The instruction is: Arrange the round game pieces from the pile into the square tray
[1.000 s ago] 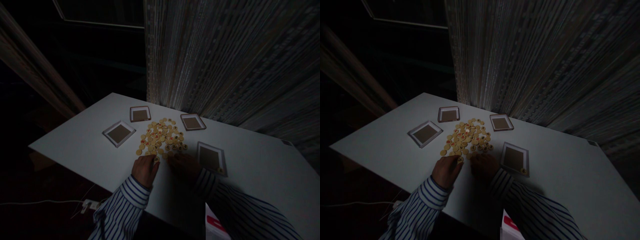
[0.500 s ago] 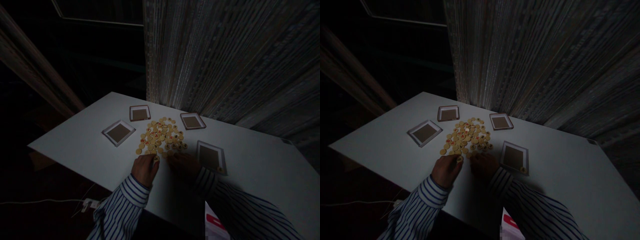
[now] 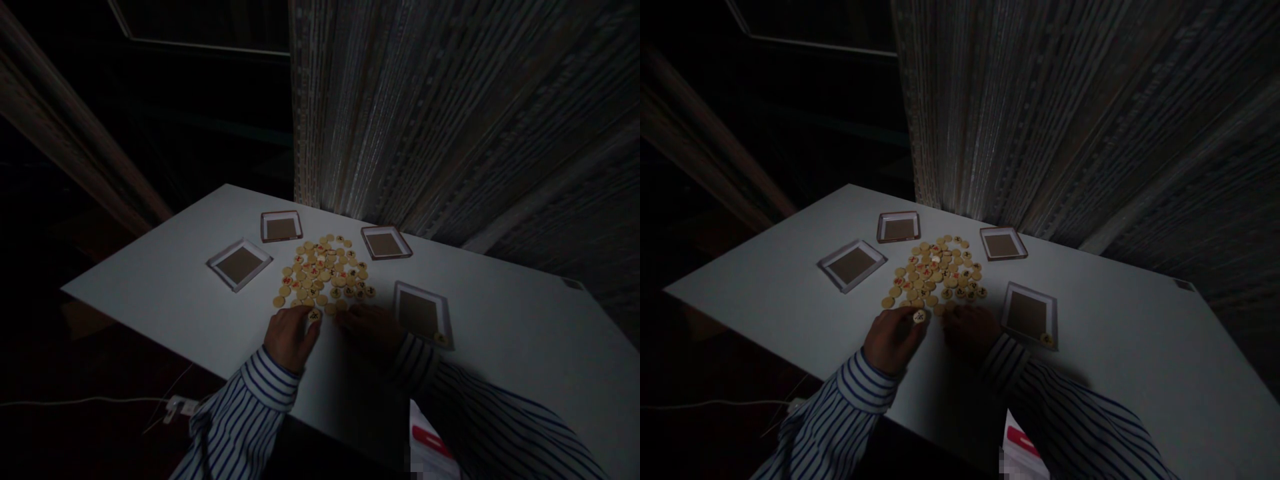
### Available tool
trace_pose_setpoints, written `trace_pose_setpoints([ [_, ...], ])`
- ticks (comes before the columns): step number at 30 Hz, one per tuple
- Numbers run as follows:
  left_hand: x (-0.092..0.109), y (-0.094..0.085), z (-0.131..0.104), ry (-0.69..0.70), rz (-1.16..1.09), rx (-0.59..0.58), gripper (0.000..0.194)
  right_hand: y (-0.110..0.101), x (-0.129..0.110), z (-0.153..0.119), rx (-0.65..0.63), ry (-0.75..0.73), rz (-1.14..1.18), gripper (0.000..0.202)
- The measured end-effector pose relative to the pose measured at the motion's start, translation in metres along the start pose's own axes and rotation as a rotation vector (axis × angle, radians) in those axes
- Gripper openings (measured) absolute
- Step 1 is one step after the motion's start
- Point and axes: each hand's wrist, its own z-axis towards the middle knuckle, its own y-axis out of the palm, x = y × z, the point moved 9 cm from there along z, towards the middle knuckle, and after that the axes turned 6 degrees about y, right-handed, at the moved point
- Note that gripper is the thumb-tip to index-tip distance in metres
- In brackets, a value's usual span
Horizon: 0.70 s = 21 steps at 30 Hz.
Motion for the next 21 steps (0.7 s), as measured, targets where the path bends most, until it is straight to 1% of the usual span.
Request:
trace_pose_setpoints([
  [3,-0.003,-0.004,0.0,-0.05,-0.07,0.026,0.022,-0.001,0.0,-0.001,-0.019,0.01,0.001,0.028],
  [6,-0.011,-0.006,-0.002,-0.133,-0.162,0.069,0.023,-0.001,-0.001,-0.003,-0.03,-0.005,0.013,0.028],
  [10,-0.022,-0.002,-0.008,-0.252,-0.273,0.082,0.026,-0.001,-0.001,-0.005,-0.055,-0.018,0.039,0.028],
  [13,-0.026,-0.001,-0.01,-0.294,-0.333,0.096,0.026,-0.001,0.0,-0.008,-0.079,-0.003,0.047,0.03],
  [17,-0.021,-0.003,-0.009,-0.247,-0.342,0.078,0.025,-0.007,0.001,-0.011,-0.022,-0.001,0.067,0.028],
  [21,-0.005,-0.007,-0.002,-0.132,-0.314,0.049,0.024,-0.015,0.003,-0.017,0.046,-0.011,0.091,0.026],
])
